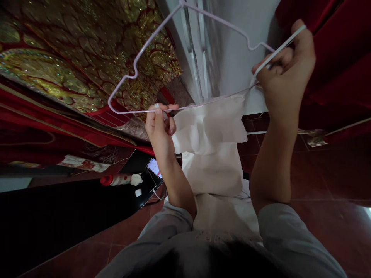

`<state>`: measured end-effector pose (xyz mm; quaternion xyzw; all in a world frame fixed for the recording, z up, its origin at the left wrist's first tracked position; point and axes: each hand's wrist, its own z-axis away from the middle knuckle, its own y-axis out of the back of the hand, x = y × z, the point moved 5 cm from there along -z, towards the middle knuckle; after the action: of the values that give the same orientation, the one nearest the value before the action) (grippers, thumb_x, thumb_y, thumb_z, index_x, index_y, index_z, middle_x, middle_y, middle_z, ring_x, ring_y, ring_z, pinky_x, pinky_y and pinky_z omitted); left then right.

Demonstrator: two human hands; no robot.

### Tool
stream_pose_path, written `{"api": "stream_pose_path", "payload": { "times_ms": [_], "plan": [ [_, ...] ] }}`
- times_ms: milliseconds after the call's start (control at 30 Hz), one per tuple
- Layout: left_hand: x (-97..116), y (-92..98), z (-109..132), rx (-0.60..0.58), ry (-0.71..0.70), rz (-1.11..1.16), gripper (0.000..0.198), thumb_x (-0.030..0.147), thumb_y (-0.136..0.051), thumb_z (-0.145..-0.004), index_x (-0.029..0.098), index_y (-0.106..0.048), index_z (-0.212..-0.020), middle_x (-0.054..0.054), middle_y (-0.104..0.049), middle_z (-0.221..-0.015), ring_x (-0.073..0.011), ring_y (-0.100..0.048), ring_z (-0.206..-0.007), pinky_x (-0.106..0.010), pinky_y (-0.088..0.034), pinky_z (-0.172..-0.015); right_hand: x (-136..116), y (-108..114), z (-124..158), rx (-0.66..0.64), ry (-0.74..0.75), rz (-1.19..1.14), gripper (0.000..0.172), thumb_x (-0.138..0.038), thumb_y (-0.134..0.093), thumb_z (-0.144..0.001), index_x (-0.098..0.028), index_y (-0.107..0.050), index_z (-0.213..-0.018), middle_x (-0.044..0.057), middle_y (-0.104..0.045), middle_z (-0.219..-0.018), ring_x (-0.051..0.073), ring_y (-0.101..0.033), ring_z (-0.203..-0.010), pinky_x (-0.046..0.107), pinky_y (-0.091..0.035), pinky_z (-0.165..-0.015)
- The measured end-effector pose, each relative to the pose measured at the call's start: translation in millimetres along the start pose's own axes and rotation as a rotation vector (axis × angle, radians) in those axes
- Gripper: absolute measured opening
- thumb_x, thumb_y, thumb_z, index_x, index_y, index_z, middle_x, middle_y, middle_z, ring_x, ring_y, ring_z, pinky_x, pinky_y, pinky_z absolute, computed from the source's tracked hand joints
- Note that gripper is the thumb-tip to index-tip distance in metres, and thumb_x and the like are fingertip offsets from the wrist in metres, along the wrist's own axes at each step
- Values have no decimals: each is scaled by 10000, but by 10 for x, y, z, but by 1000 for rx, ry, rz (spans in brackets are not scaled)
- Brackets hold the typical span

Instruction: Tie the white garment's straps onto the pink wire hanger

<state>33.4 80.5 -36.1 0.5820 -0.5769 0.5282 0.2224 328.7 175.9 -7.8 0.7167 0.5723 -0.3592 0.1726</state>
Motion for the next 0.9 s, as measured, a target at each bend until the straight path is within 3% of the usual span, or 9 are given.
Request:
{"api": "stream_pose_path", "payload": {
  "times_ms": [67, 167, 267, 333, 433, 533, 600, 733, 900],
  "plan": [
    [3, -1, 1, 6, 10, -9, 358, 560, -628, -1001, 223, -609, -882, -38, -763, -926, -69, -290, -428, -266, -221, -419, 39, 45, 27, 90, 38, 22, 681, 83, -557, -647, -224, -580, -1255, -43, -627, -765, 116, -605, -675, 249, -399, -550],
    [16, -10, 18, 13, 35, -12, 386, 595, -642, -978, 225, -599, -876, -40, -759, -936, -69, -296, -437, -270, -215, -424, 133, 211, 141, 346, 144, 86, 587, 27, -538, -729, -263, -568, -1239, -4, -651, -897, 130, -638, -809, 261, -462, -660],
    [28, -13, 37, 18, 57, -18, 393, 606, -637, -975, 227, -595, -879, -41, -756, -952, -68, -284, -441, -274, -204, -430, 184, 375, 337, 568, 265, 235, 546, -94, -484, -844, -302, -495, -1349, 55, -606, -1288, 165, -629, -1008, 315, -499, -717],
    [31, -13, 42, 17, 61, -18, 384, 596, -633, -980, 228, -592, -879, -42, -756, -957, -68, -274, -440, -276, -197, -433, 113, 381, 454, 589, 314, 298, 508, -181, -551, -864, -306, -509, -1355, 70, -529, -1432, 175, -610, -1041, 316, -489, -672],
    [22, -25, 46, 11, 52, -2, 359, 566, -624, -996, 227, -589, -884, -41, -756, -948, -66, -268, -437, -272, -196, -433, -140, 168, 569, 360, 263, 232, 579, -232, -735, -825, -323, -603, -1381, 53, -620, -1306, 126, -609, -852, 273, -428, -593],
    [18, -55, 63, 9, 27, 39, 325, 530, -636, -997, 228, -600, -886, -37, -760, -938, -63, -270, -432, -272, -187, -432, -354, -240, 694, -120, 46, 193, 543, -281, -828, -787, -343, -689, -1308, 15, -708, -1062, 80, -538, -625, 261, -382, -536],
    [19, -63, 81, 19, 18, 38, 292, 505, -644, -992, 231, -622, -891, -41, -765, -941, -66, -284, -435, -281, -183, -431, -418, -398, 793, -301, -70, 235, 567, -344, -867, -749, -346, -694, -1289, 2, -707, -1022, 74, -479, -556, 273, -375, -515],
    [56, 108, 82, 202, -62, -60, 234, 425, -584, -1000, 231, -712, -1028, -76, -773, -1090, -71, -315, -466, -290, -191, -428, -447, -368, 823, -269, -116, 259, 603, -366, -889, -717, -358, -676, -1281, 9, -669, -1043, 83, -421, -550, 302, -333, -488],
    [154, 663, 26, 618, -305, -199, 251, 248, -521, -930, 180, -737, -1037, -59, -746, -1075, -67, -367, -525, -253, -229, -467, -413, -307, 783, -297, -100, 261, 652, -379, -888, -719, -358, -634, -1319, 21, -667, -1057, 88, -434, -538, 313, -315, -481]
  ]
}}
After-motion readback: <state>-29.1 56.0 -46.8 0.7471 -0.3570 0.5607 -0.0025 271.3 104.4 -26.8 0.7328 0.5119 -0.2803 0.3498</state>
